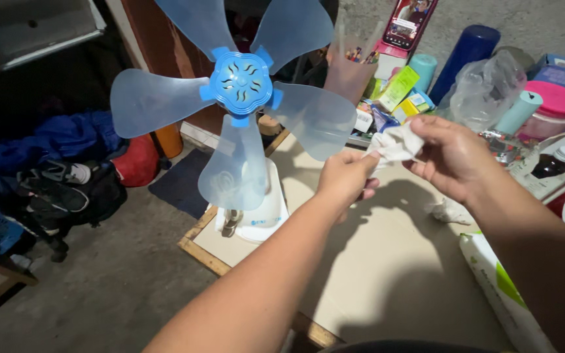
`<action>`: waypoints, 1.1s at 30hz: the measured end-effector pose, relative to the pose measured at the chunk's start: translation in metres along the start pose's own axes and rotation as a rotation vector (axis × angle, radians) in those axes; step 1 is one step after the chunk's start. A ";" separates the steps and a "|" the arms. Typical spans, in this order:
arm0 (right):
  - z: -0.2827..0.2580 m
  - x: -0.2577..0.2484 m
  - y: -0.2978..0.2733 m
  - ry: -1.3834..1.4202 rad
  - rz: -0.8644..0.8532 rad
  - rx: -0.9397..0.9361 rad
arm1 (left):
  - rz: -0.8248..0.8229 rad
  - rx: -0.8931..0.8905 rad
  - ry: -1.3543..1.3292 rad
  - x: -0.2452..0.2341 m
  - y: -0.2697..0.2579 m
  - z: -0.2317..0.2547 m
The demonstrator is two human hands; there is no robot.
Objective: The person wipes a translucent blue fan blade with a white cloth, then attaches the blade to a blue fan hub. They repeat this process for additional blades, securing each one to the hub. Finally, the person wipes the fan hub and blades with a fresh cloth.
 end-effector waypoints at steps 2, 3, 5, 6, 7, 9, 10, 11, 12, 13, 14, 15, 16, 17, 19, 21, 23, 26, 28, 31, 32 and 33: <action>0.010 0.001 0.002 -0.108 0.005 -0.020 | 0.018 0.004 -0.147 0.001 0.001 0.001; 0.015 -0.001 0.003 -0.161 0.009 -0.029 | 0.027 0.005 -0.220 0.000 0.001 0.002; 0.025 -0.011 0.007 -0.179 0.133 0.015 | 0.037 0.029 -0.069 0.003 -0.002 0.003; 0.030 -0.018 0.009 -0.186 0.196 0.038 | 0.041 0.040 0.008 0.005 -0.003 0.004; 0.031 -0.027 0.010 -0.259 0.258 0.023 | 0.073 0.001 0.104 0.007 -0.006 0.003; 0.031 -0.051 0.009 -0.404 0.384 0.000 | 0.133 -0.079 0.298 0.009 -0.013 -0.003; 0.030 -0.063 0.007 -0.403 0.389 -0.021 | 0.118 -0.061 0.333 0.013 -0.017 -0.007; 0.029 -0.076 0.006 -0.403 0.393 -0.042 | 0.103 -0.042 0.367 0.016 -0.020 -0.011; 0.027 -0.089 0.006 -0.402 0.400 -0.064 | 0.085 -0.022 0.401 0.022 -0.022 -0.016; 0.028 -0.104 0.007 -0.419 0.410 -0.019 | 0.069 -0.019 0.395 0.027 -0.023 -0.023; 0.029 -0.122 0.006 -0.434 0.424 0.025 | 0.048 -0.016 0.391 0.035 -0.023 -0.032; 0.031 -0.141 0.005 -0.449 0.438 0.070 | 0.026 -0.013 0.386 0.044 -0.022 -0.042; 0.033 -0.161 0.002 -0.523 0.460 0.078 | 0.010 -0.027 0.394 0.053 -0.021 -0.054; 0.035 -0.182 -0.002 -0.597 0.481 0.088 | -0.006 -0.041 0.402 0.062 -0.019 -0.066; 0.038 -0.223 -0.014 -0.700 0.491 0.077 | -0.046 -0.061 0.389 0.086 -0.015 -0.089; 0.042 -0.262 -0.032 -0.761 0.469 0.034 | -0.090 -0.076 0.347 0.115 -0.016 -0.110; 0.048 -0.293 -0.049 -0.873 0.474 0.156 | -0.160 -0.267 0.283 0.137 -0.027 -0.132; 0.059 -0.318 -0.067 -1.035 0.450 0.346 | -0.215 -0.348 0.357 0.156 -0.048 -0.145; 0.065 -0.321 -0.076 -1.039 0.344 0.369 | -0.167 -0.335 0.477 0.158 -0.061 -0.145; 0.075 -0.296 -0.076 -0.969 0.111 0.235 | 0.062 -0.321 0.604 0.141 -0.073 -0.134; 0.081 -0.280 -0.073 -1.007 0.053 0.189 | 0.174 -0.320 0.591 0.129 -0.077 -0.130; 0.085 -0.263 -0.070 -1.043 -0.005 0.143 | 0.285 -0.318 0.577 0.118 -0.079 -0.124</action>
Point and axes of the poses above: each hand's wrist, its own y-axis towards the middle knuckle, its own x-axis out of the palm, z = x × y, the point moved 3 cm from there along y, towards the middle knuckle, and after that the axes turned 9 degrees about z, right-handed, at the moved point
